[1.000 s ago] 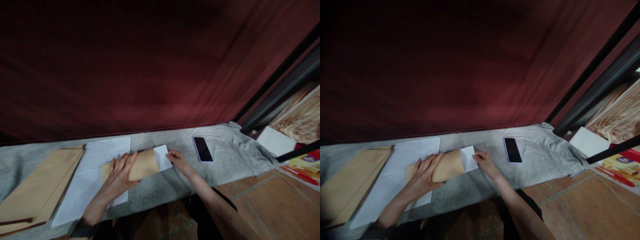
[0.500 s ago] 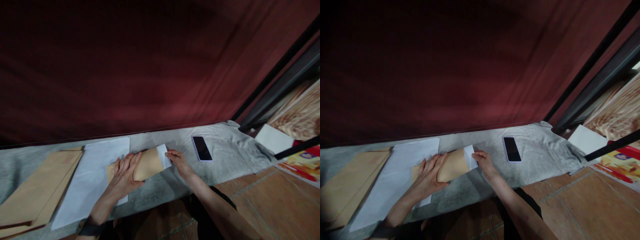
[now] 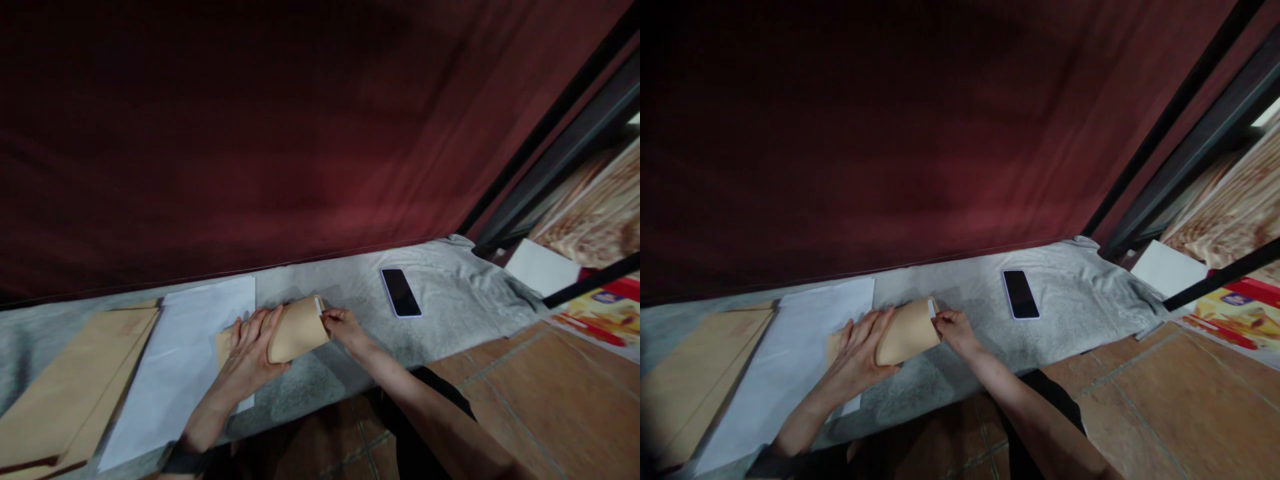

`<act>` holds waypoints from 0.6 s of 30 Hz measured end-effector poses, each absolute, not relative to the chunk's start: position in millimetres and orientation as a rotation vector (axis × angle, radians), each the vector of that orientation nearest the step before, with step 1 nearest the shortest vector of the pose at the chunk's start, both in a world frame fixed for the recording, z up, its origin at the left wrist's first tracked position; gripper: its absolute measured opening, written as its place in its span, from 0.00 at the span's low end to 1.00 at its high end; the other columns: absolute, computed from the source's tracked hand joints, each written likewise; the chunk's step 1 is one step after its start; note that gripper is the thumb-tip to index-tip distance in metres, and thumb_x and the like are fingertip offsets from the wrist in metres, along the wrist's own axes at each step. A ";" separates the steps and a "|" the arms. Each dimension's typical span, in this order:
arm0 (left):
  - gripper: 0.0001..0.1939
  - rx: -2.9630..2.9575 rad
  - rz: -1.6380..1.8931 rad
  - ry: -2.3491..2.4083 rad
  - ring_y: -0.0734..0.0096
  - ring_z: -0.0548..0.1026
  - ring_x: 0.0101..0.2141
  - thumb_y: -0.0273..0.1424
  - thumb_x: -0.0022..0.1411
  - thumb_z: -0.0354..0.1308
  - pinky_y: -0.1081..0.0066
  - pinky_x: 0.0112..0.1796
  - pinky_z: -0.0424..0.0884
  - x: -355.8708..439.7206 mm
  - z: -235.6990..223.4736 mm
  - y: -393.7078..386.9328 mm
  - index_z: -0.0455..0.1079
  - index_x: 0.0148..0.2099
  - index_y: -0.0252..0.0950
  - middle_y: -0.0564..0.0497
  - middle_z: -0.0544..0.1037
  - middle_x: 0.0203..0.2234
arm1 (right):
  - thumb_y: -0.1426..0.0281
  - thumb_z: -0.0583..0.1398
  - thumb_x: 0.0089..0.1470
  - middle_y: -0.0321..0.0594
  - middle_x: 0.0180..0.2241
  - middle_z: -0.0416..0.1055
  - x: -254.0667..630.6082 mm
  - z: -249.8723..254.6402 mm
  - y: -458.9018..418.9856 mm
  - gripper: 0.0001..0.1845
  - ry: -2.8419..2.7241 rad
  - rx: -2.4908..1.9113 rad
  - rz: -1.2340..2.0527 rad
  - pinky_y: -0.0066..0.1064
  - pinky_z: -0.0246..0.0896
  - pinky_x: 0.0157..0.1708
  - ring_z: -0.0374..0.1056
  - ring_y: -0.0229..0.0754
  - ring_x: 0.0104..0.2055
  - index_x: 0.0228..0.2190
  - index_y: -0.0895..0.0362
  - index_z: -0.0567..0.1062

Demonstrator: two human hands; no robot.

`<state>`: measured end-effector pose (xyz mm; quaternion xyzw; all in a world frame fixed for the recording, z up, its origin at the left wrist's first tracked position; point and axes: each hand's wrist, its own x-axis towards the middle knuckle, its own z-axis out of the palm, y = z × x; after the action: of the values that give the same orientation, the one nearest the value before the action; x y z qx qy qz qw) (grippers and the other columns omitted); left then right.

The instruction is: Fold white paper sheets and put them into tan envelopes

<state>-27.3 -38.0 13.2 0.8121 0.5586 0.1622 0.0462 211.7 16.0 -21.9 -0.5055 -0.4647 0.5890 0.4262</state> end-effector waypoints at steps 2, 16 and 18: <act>0.56 2.480 0.492 1.707 0.42 0.57 0.66 0.38 0.51 0.65 0.38 0.65 0.42 -27.5 12.6 -37.9 0.37 0.74 0.44 0.38 0.61 0.65 | 0.64 0.64 0.45 0.32 0.20 0.73 210.3 -23.5 16.1 0.08 -1.168 -1.275 1.465 0.27 0.57 0.26 0.64 0.36 0.23 0.23 0.55 0.80; 0.56 2.527 0.461 1.693 0.42 0.57 0.66 0.38 0.51 0.65 0.39 0.65 0.43 -26.1 10.7 -36.1 0.37 0.74 0.44 0.37 0.60 0.66 | 0.68 0.63 0.40 0.28 0.22 0.69 207.6 -24.4 16.5 0.08 -1.187 -1.260 1.351 0.25 0.55 0.26 0.63 0.36 0.26 0.28 0.53 0.73; 0.55 2.536 0.466 1.690 0.42 0.58 0.66 0.39 0.52 0.65 0.39 0.65 0.44 -26.5 11.1 -35.8 0.37 0.74 0.44 0.37 0.60 0.66 | 0.70 0.64 0.37 0.26 0.22 0.67 207.6 -26.0 18.3 0.14 -1.127 -1.277 1.318 0.24 0.55 0.25 0.62 0.35 0.25 0.32 0.52 0.72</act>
<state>-26.5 -35.8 11.1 0.8221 0.5481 0.1512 0.0293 207.6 18.3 -26.0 -0.5219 -0.4609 0.5389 0.4741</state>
